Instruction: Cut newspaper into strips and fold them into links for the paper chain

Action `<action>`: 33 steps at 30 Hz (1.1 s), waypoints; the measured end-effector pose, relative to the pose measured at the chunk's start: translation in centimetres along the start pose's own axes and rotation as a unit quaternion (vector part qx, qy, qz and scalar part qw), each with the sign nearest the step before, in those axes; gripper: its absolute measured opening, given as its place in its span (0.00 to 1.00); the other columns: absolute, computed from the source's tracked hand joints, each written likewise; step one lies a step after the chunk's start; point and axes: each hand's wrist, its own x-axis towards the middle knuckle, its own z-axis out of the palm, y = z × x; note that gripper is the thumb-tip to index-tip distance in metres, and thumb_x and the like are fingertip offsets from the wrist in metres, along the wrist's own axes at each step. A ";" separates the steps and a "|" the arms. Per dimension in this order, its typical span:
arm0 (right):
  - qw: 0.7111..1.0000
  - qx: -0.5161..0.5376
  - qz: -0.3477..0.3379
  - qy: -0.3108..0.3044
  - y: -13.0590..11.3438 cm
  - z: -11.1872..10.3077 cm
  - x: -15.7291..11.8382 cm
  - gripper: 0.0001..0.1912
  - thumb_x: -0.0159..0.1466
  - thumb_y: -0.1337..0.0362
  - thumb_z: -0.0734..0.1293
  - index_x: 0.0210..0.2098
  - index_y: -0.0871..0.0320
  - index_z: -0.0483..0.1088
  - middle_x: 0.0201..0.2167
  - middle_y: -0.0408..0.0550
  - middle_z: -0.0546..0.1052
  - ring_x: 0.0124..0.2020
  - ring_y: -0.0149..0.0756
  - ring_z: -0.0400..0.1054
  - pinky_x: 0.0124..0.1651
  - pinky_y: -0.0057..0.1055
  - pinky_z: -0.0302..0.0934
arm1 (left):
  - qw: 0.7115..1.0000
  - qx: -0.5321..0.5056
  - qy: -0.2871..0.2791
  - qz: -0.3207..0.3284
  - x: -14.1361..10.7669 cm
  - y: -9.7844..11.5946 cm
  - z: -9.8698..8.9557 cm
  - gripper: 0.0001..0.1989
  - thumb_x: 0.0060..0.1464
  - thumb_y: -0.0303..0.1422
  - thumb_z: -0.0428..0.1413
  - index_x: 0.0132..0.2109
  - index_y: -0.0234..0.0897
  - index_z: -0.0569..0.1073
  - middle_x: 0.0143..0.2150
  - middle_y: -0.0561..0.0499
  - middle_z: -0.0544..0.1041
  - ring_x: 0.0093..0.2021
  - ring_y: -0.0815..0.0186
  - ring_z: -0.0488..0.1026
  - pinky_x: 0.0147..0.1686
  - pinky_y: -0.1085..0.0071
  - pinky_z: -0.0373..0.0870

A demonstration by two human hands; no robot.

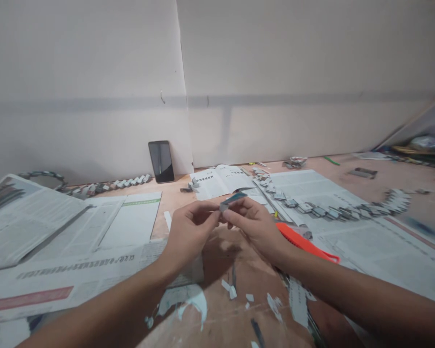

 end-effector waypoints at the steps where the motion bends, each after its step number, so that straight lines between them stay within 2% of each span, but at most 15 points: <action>1: 1.000 0.010 0.001 0.003 0.1 0.0 0.1 0.11 0.56 0.58 0.72 0.33 0.57 0.70 0.27 0.44 0.75 0.30 0.31 0.70 0.33 0.28 0.64 | 1.000 -0.004 -0.004 0.004 0.0 0.1 0.0 0.05 0.49 0.31 0.61 0.34 0.34 0.78 0.31 0.48 0.81 0.32 0.64 0.78 0.33 0.71 0.76; 6: 1.000 0.008 0.012 0.010 0.1 -0.2 0.3 0.14 0.55 0.54 0.72 0.33 0.57 0.71 0.25 0.43 0.73 0.26 0.30 0.66 0.27 0.26 0.59 | 0.999 0.032 -0.020 0.033 0.1 -0.1 -0.2 0.03 0.49 0.28 0.60 0.33 0.34 0.77 0.33 0.48 0.81 0.33 0.64 0.78 0.35 0.70 0.76; 12: 0.998 -0.062 -0.009 0.011 -1.2 0.0 0.3 0.11 0.56 0.56 0.70 0.33 0.57 0.75 0.28 0.45 0.74 0.25 0.28 0.61 0.26 0.27 0.57 | 0.982 0.128 -0.061 0.122 0.1 -0.1 -0.5 0.06 0.49 0.24 0.56 0.35 0.36 0.76 0.35 0.48 0.80 0.34 0.65 0.77 0.34 0.70 0.75; 15: 0.997 -0.074 -0.002 0.026 -1.5 -0.1 0.3 0.09 0.57 0.57 0.69 0.32 0.57 0.74 0.25 0.43 0.73 0.24 0.28 0.62 0.27 0.27 0.58 | 0.966 0.172 -0.056 0.185 0.1 -0.1 -0.5 0.06 0.50 0.25 0.57 0.36 0.37 0.77 0.37 0.48 0.80 0.36 0.64 0.77 0.32 0.71 0.75; 19: 0.996 -0.075 -0.021 0.034 -1.4 -0.5 0.4 0.08 0.58 0.58 0.69 0.31 0.57 0.74 0.21 0.41 0.71 0.23 0.28 0.63 0.27 0.27 0.59 | 0.938 0.220 -0.063 0.259 0.4 -0.4 -1.0 0.07 0.52 0.25 0.56 0.35 0.39 0.77 0.40 0.48 0.80 0.40 0.62 0.77 0.39 0.67 0.75; 22: 0.994 -0.090 -0.040 0.041 -1.4 -0.7 0.6 0.08 0.58 0.58 0.69 0.30 0.57 0.74 0.22 0.42 0.72 0.24 0.29 0.64 0.28 0.28 0.60 | 0.922 0.253 -0.070 0.286 0.7 -0.5 -1.5 0.09 0.53 0.25 0.55 0.39 0.40 0.77 0.39 0.49 0.81 0.38 0.64 0.77 0.40 0.68 0.74; 25: 0.993 -0.099 -0.048 0.050 -1.4 -0.9 0.8 0.08 0.58 0.58 0.69 0.28 0.58 0.74 0.22 0.42 0.72 0.24 0.29 0.64 0.29 0.28 0.61 | 0.905 0.269 -0.078 0.321 0.8 -0.4 -1.7 0.09 0.54 0.25 0.54 0.37 0.39 0.78 0.35 0.49 0.80 0.34 0.66 0.77 0.36 0.71 0.74; 29: 0.997 -0.059 -0.036 0.046 -1.2 -0.9 0.8 0.10 0.59 0.58 0.68 0.38 0.56 0.71 0.27 0.44 0.75 0.25 0.30 0.67 0.27 0.28 0.61 | 0.909 0.259 -0.075 0.320 0.7 -0.4 -1.7 0.09 0.52 0.23 0.55 0.34 0.39 0.78 0.32 0.50 0.81 0.32 0.66 0.78 0.33 0.72 0.74; 31: 0.995 -0.065 -0.068 0.037 -1.2 -1.0 0.6 0.09 0.60 0.61 0.68 0.39 0.55 0.68 0.28 0.44 0.75 0.26 0.30 0.68 0.28 0.28 0.61 | 0.921 0.243 -0.047 0.302 0.8 -0.4 -1.7 0.09 0.49 0.22 0.56 0.33 0.39 0.79 0.31 0.51 0.82 0.31 0.66 0.78 0.33 0.73 0.75; 33: 0.984 -0.125 -0.127 -0.002 -1.1 -1.0 0.3 0.05 0.60 0.65 0.67 0.36 0.55 0.68 0.27 0.43 0.74 0.27 0.30 0.68 0.30 0.28 0.62 | 0.934 0.226 -0.017 0.278 0.8 -0.3 -1.6 0.10 0.47 0.20 0.57 0.32 0.40 0.79 0.30 0.53 0.82 0.29 0.67 0.78 0.32 0.74 0.75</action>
